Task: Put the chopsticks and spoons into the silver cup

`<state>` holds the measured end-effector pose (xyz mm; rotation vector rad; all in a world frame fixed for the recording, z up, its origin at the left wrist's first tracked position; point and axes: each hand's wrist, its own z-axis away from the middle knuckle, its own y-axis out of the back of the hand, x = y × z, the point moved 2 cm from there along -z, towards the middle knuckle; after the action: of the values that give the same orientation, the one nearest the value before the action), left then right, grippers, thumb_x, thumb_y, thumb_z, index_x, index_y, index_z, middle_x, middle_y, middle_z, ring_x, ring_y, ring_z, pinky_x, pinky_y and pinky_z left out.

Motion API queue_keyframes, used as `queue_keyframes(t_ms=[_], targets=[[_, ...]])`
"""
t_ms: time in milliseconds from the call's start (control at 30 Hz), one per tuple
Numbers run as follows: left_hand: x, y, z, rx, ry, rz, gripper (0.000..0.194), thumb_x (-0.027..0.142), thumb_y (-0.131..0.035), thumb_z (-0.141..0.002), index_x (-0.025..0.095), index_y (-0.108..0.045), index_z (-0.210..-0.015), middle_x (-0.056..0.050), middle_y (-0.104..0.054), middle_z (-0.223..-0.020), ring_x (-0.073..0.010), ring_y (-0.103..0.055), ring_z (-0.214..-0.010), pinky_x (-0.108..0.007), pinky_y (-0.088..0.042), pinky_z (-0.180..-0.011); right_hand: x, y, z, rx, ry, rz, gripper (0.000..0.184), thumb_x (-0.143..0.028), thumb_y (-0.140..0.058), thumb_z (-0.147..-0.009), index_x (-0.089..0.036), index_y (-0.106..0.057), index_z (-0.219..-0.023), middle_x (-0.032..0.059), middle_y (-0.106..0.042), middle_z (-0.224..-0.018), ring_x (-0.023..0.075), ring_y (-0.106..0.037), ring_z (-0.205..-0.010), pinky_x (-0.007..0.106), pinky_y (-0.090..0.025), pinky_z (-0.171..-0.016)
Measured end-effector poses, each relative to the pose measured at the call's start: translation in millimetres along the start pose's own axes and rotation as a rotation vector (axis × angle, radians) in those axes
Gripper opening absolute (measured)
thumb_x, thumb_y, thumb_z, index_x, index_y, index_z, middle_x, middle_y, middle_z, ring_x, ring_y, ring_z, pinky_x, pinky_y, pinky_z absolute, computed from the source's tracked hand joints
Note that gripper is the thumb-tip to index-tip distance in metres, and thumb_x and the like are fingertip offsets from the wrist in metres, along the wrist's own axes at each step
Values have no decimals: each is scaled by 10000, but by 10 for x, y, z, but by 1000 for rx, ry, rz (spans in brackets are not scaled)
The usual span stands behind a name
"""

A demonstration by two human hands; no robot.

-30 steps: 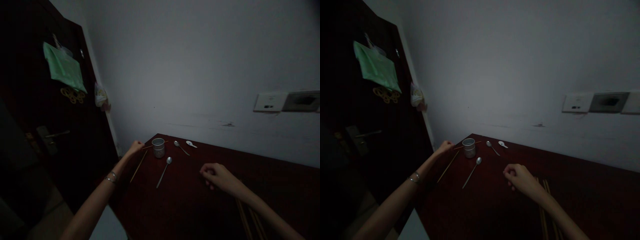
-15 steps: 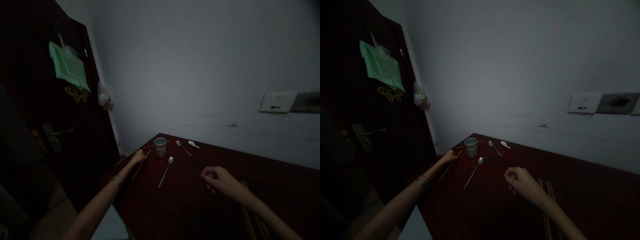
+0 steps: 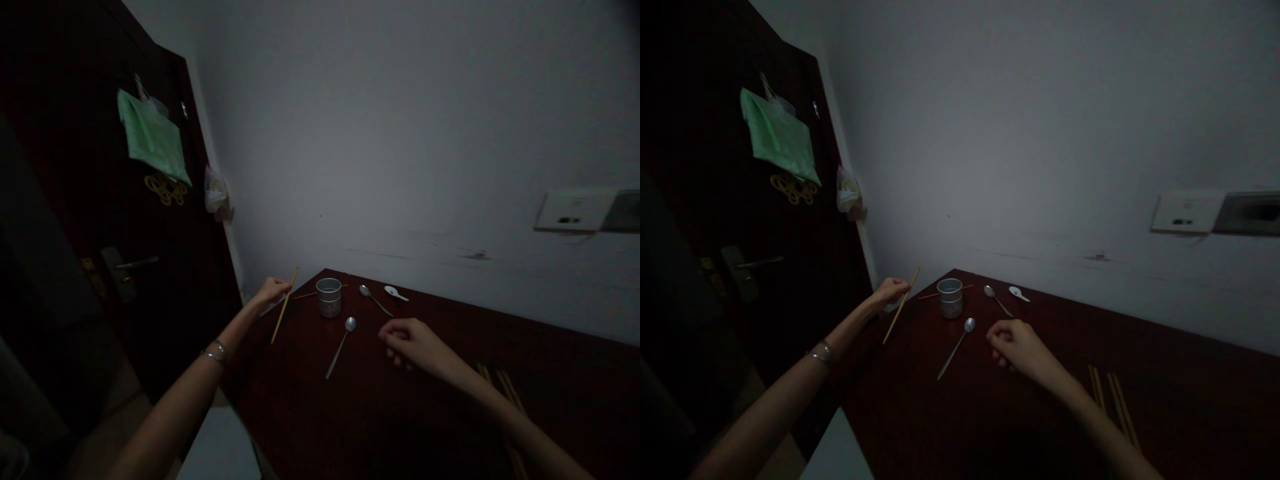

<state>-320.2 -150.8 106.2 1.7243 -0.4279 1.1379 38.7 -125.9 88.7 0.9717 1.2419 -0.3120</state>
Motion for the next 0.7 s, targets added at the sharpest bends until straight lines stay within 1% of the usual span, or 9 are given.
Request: queue_keyframes(t_ms=[100,200,300,367,467,600,700], targets=[[370,73,108,-20,-77,131,208,267,-551,-711,154,-487,-548,82,-285,-357,-26,-198,-312,-201,-130,-356,-304,-172,-295,-9,68,-140,202,-299,-557,-725,-140,-603,-839,40,-632,-683,96,-577,-511,159,-405,-369],[667,4,227,-79,-143,226,202,258,-543,-724,154,-481,-563,86,-280,-368,-20,-191,-313,-201,-112,-358,-642,-369,-622,13,63,-296,179,-287,-579,-744,-136,-605,-836,70,-656,-779,102,-604,-570,168,-462,-419],[864,-107,331,-95,-188,267,187,280,-549,-730,149,-506,-604,90,-282,-367,-20,-197,-314,-199,-123,-360,-909,-533,-893,7,28,-440,156,-276,-588,-765,-129,-604,-816,80,-663,-809,95,-610,-576,178,-497,-463],[946,-169,373,-95,-212,285,187,294,-558,-728,143,-525,-623,90,-286,-366,-19,-201,-317,-198,-130,-360,-1017,-597,-1012,-19,37,-519,159,-276,-587,-776,-121,-605,-809,80,-666,-812,92,-615,-578,180,-510,-486],[999,-236,374,-105,-231,320,186,290,-560,-726,138,-532,-622,89,-297,-367,-13,-200,-312,-198,-134,-356,-1059,-621,-1099,-29,48,-575,156,-271,-597,-774,-116,-608,-786,64,-665,-770,86,-610,-555,176,-516,-488],[981,-310,304,-130,-244,363,182,281,-554,-723,137,-532,-613,85,-315,-363,-16,-212,-301,-197,-134,-347,-989,-599,-1140,5,38,-562,148,-257,-621,-754,-110,-609,-743,53,-654,-704,80,-597,-518,176,-517,-475],[970,-360,238,-146,-243,355,171,289,-580,-702,129,-554,-646,78,-363,-387,-20,-253,-311,-186,-161,-352,-942,-572,-1166,19,33,-531,116,-225,-638,-733,-112,-616,-733,51,-655,-684,84,-603,-520,172,-514,-467]])
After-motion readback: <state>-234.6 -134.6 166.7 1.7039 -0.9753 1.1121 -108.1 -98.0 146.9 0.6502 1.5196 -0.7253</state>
